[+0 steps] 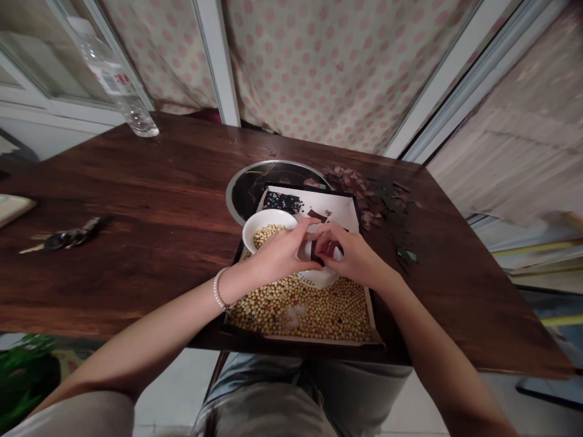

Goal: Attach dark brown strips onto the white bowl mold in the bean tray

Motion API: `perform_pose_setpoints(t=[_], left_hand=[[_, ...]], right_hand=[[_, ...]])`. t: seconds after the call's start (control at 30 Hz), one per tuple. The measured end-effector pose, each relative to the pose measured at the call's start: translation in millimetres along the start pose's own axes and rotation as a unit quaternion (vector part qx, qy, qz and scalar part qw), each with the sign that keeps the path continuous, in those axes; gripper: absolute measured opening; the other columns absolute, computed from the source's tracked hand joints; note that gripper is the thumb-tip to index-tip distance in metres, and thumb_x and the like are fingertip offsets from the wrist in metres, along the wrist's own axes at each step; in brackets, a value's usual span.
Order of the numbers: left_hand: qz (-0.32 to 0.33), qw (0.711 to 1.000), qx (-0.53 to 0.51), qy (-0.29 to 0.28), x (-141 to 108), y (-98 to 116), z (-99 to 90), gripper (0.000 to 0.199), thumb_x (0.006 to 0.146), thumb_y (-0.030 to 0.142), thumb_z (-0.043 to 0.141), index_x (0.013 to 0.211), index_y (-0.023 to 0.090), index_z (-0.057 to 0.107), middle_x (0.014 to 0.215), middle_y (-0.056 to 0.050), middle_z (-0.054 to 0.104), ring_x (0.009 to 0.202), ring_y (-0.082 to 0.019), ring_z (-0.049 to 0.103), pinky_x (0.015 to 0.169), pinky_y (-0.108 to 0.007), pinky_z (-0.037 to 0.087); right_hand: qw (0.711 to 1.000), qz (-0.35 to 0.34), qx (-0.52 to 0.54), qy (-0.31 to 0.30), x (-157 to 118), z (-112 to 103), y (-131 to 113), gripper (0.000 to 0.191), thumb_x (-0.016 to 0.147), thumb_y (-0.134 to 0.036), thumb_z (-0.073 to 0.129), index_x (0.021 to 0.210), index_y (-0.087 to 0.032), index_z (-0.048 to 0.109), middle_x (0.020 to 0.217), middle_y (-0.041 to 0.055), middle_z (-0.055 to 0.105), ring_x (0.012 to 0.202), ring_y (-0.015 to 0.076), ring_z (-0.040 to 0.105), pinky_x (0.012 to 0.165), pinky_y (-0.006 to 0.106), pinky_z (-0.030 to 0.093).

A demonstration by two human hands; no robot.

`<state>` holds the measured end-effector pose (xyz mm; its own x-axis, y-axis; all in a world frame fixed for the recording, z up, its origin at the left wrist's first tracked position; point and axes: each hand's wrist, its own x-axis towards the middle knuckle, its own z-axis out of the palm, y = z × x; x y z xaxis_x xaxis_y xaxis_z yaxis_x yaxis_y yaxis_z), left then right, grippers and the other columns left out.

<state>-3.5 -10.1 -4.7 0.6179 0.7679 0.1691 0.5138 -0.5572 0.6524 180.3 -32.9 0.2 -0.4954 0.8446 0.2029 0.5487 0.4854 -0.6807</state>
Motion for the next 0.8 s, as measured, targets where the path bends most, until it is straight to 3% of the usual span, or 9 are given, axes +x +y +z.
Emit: perform_pose_setpoints(t=[0.13, 0.53, 0.67, 0.8], left_hand=[[0.006, 1.000, -0.014, 0.000, 0.2, -0.7, 0.0, 0.073, 0.066, 0.035, 0.070, 0.127, 0.022, 0.034, 0.112, -0.010, 0.063, 0.102, -0.030, 0.058, 0.081, -0.038, 0.043], [-0.005, 1.000, -0.006, -0.005, 0.6, 0.8, -0.5, 0.075, 0.066, 0.037, 0.070, 0.129, 0.020, 0.033, 0.109, -0.011, 0.064, 0.103, -0.032, 0.057, 0.082, -0.040, 0.043], [0.000, 1.000, 0.002, -0.001, 0.5, -0.3, 0.2, 0.075, 0.066, 0.037, 0.071, 0.129, 0.021, 0.033, 0.111, -0.010, 0.064, 0.107, -0.032, 0.056, 0.085, -0.041, 0.042], [0.003, 1.000, 0.000, -0.002, 0.3, 0.1, 0.3, 0.076, 0.066, 0.037, 0.071, 0.129, 0.022, 0.032, 0.112, -0.008, 0.064, 0.106, -0.032, 0.056, 0.084, -0.042, 0.043]], right_hand=[[0.999, 0.009, -0.023, 0.046, 0.0, 2.9, 2.0, 0.023, 0.074, -0.012, 0.051, 0.094, -0.020, 0.042, 0.080, 0.0014, 0.061, 0.070, 0.0115, 0.056, 0.067, 0.025, 0.044], [0.998, 0.005, -0.059, 0.027, -0.6, 7.3, -1.4, 0.018, 0.075, -0.010, 0.049, 0.088, -0.021, 0.042, 0.081, 0.0014, 0.059, 0.072, 0.0121, 0.057, 0.066, 0.025, 0.043], [0.994, 0.009, -0.094, 0.057, -0.9, 6.7, 1.4, 0.014, 0.077, -0.011, 0.048, 0.086, -0.020, 0.043, 0.080, 0.0023, 0.059, 0.074, 0.0133, 0.057, 0.066, 0.026, 0.043], [0.997, -0.004, -0.075, 0.029, -2.9, 4.5, 0.5, 0.018, 0.076, -0.010, 0.051, 0.087, -0.021, 0.043, 0.079, 0.0004, 0.059, 0.070, 0.0121, 0.056, 0.065, 0.025, 0.043]])
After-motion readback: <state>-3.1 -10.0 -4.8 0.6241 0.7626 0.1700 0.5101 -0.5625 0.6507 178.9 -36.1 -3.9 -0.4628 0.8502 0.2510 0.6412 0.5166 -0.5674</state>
